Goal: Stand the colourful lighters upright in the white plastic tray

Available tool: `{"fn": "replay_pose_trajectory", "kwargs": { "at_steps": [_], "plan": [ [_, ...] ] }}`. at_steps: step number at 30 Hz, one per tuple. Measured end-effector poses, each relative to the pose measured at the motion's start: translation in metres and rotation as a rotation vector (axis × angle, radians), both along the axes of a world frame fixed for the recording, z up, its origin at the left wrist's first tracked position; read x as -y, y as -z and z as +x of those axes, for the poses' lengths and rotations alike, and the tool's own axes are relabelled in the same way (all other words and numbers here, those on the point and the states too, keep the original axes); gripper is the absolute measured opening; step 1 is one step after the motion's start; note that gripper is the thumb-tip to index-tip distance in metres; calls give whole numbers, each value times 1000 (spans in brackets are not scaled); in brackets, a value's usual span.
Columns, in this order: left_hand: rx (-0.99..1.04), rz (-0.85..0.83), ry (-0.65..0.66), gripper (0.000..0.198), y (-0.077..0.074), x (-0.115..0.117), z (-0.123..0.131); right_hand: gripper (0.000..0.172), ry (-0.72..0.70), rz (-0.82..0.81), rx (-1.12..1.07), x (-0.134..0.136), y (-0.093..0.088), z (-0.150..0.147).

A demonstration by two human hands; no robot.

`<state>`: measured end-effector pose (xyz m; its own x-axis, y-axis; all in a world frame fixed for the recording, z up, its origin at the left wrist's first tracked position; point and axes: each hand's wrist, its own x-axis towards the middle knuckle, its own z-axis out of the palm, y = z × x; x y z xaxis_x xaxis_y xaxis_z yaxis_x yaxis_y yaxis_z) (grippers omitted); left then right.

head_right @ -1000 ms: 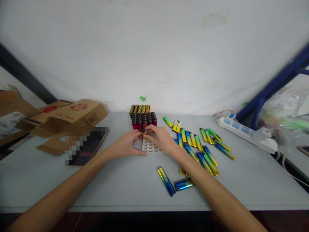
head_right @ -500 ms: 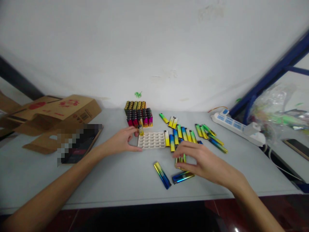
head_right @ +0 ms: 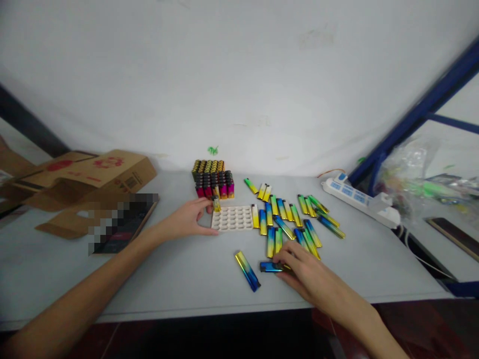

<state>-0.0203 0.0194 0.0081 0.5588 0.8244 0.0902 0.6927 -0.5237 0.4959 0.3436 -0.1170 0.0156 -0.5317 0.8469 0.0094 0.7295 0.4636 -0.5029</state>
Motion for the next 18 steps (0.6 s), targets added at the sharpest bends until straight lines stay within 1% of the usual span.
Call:
{"fn": "replay_pose_trajectory", "kwargs": {
  "at_steps": [6,11,13,15,18],
  "plan": [
    [13,-7,10,55,1,-1,-1,16,69,18,-23,-13,7,-2],
    [13,-15,3,56,0,0,-1,25,100,1,58,-19,5,-5],
    [17,-19,3,56,-1,1,-1,26,100,54,82,-18,7,-8],
    [21,-26,7,55,-2,1,0,26,116,165,125,-14,13,-14],
    [21,-29,5,54,-2,2,0,22,190,332,230,-11,22,-26]
  ]
}}
